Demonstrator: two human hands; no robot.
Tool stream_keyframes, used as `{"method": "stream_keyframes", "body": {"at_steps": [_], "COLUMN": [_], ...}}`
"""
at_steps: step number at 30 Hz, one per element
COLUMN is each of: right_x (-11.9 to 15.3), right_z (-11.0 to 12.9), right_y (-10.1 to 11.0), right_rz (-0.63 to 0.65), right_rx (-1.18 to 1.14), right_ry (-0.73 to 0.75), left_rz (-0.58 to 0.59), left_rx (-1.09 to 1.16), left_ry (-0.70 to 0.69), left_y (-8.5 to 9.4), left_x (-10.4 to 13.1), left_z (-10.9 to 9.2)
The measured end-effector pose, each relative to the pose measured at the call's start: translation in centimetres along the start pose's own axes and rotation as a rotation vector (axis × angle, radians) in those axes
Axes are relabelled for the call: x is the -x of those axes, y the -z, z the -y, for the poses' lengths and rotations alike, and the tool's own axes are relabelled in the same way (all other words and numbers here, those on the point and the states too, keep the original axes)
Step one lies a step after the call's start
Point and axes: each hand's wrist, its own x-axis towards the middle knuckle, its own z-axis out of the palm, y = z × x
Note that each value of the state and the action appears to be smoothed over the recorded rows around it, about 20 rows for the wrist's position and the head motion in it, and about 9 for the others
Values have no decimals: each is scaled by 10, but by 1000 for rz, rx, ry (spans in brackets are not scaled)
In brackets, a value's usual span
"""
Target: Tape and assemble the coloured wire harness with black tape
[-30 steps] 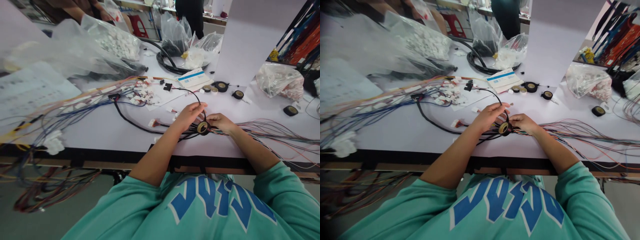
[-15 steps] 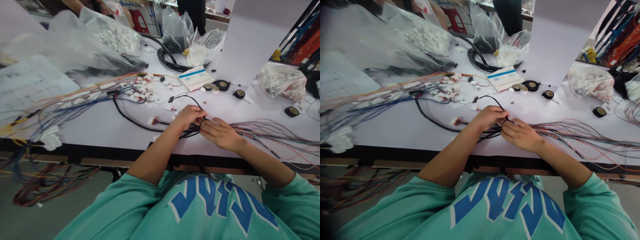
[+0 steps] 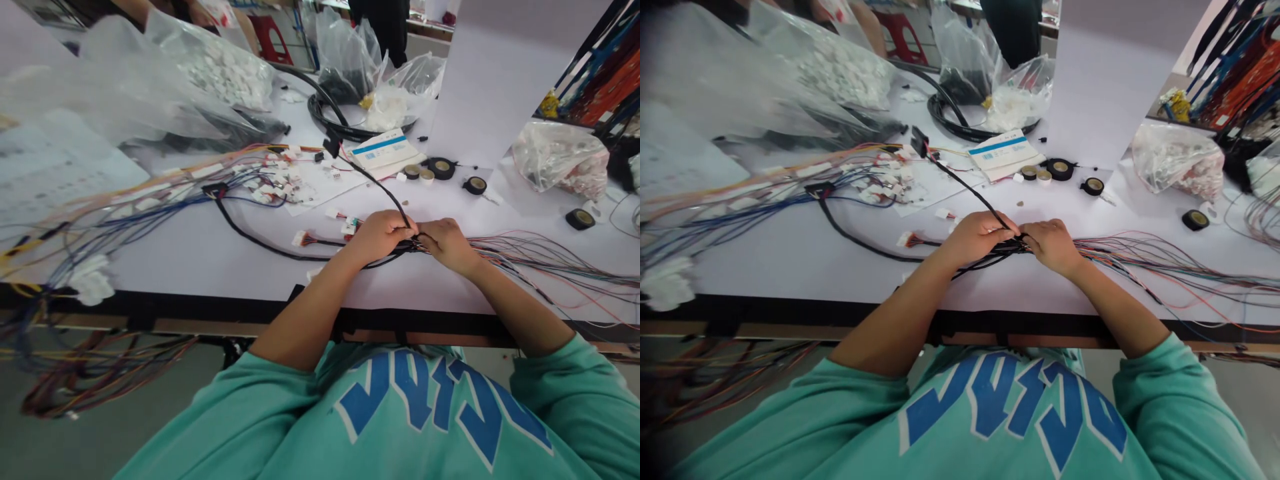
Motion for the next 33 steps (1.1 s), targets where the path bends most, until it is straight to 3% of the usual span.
{"method": "stream_keyframes", "body": {"at_steps": [3,5,7,10,15,16,18,21,23,25,30,33], "right_x": [-17,-21,-20,-16,-12,-10,-4,12,23,31,38,39], "right_z": [-6,-7,-7,-5,-6,-7,-8,-1,10,21,37,37], "right_y": [-11,-19,-24,-26,-14,-11,-4,3,4,1,-11,-9], "right_rz": [-11,-49,-67,12,284,271,119,-101,-99,-67,-111,-47], "right_rx": [-223,-369,-472,-637,-967,-925,-694,-255,-41,134,403,451], "right_ry": [97,40,-117,-295,-335,-351,-331,-10,271,443,597,559], "left_rz": [-10,-19,-25,3,13,4,-18,-43,-32,-1,50,57], "left_rx": [-104,-100,-31,104,198,223,274,307,299,251,228,291], "left_ry": [-142,-162,-111,16,196,240,332,440,471,463,503,573], "left_y": [0,-1,-2,-5,-8,-9,-10,-10,-9,-9,-9,-9], "left_x": [-3,-5,-5,-3,-3,-3,-4,-4,-3,-2,-3,-5], "left_z": [3,6,8,9,13,14,14,10,6,3,4,4]}}
